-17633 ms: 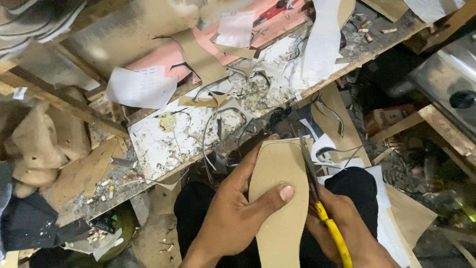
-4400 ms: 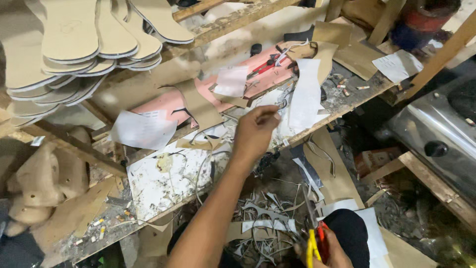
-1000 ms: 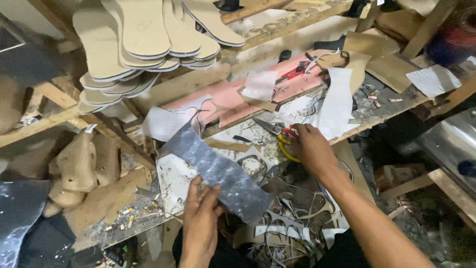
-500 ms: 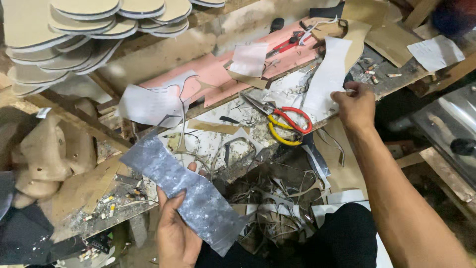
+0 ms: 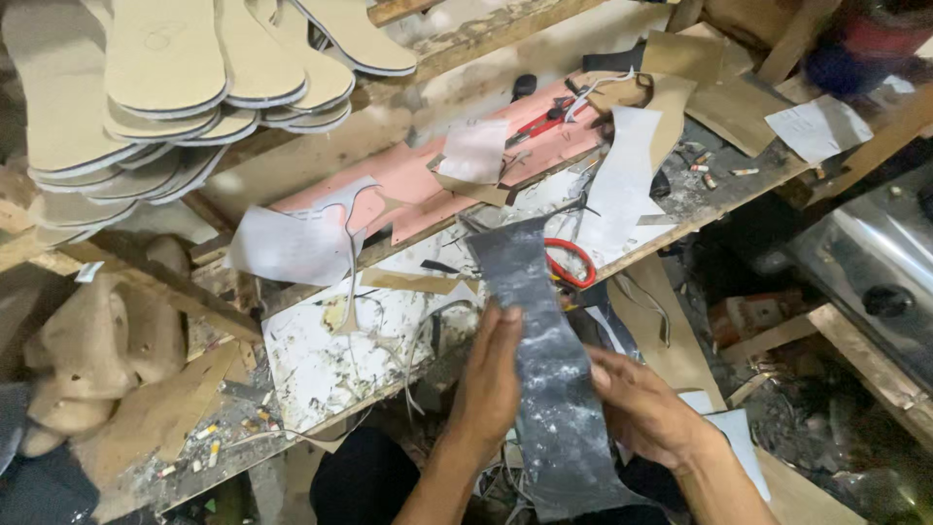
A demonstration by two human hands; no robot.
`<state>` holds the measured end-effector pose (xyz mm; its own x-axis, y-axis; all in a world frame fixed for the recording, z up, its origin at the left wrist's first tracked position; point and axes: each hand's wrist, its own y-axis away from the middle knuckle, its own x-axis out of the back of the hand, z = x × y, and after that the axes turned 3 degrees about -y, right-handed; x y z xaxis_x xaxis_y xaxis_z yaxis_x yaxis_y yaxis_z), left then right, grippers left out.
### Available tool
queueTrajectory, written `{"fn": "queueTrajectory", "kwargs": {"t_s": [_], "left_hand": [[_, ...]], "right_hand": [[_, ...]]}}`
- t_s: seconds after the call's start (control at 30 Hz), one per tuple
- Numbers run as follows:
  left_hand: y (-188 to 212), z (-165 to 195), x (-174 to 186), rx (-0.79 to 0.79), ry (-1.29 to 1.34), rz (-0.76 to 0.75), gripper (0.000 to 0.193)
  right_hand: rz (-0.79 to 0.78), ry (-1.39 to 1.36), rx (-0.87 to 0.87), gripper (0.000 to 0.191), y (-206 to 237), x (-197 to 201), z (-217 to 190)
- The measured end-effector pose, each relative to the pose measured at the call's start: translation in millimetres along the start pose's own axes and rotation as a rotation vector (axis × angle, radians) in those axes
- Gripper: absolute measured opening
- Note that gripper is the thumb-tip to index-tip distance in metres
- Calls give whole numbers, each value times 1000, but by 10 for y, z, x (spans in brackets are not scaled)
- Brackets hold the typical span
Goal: The person cuts shoe insole boards with scissors, trimming excess material along a drawn outline. They set the scissors down, peel a white backing layer off a cut piece, align the pieces together, then pick the scissors back up and continue trimming the edge of another insole board.
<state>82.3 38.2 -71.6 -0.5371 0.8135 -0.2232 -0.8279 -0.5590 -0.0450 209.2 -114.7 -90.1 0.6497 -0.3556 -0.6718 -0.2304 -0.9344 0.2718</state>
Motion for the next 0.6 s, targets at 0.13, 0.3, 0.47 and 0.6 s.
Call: {"fn": "queueTrajectory", "kwargs": {"t_s": [0.13, 0.3, 0.47, 0.6], "left_hand": [[-639, -105, -423, -37, -294, -243, 61], [-1472, -187, -931, -243, -909, 170, 70], [-1591, -260, -1082, -181, -1226, 173, 88], [-1561, -167, -1065, -238, -866, 274, 59]], "right_hand": [[439, -111, 129, 56, 273, 162, 151], [809, -63, 378, 63, 608, 312, 9], [515, -37, 519, 78, 906, 678, -121], [684, -72, 560, 85, 903, 844, -139]]}}
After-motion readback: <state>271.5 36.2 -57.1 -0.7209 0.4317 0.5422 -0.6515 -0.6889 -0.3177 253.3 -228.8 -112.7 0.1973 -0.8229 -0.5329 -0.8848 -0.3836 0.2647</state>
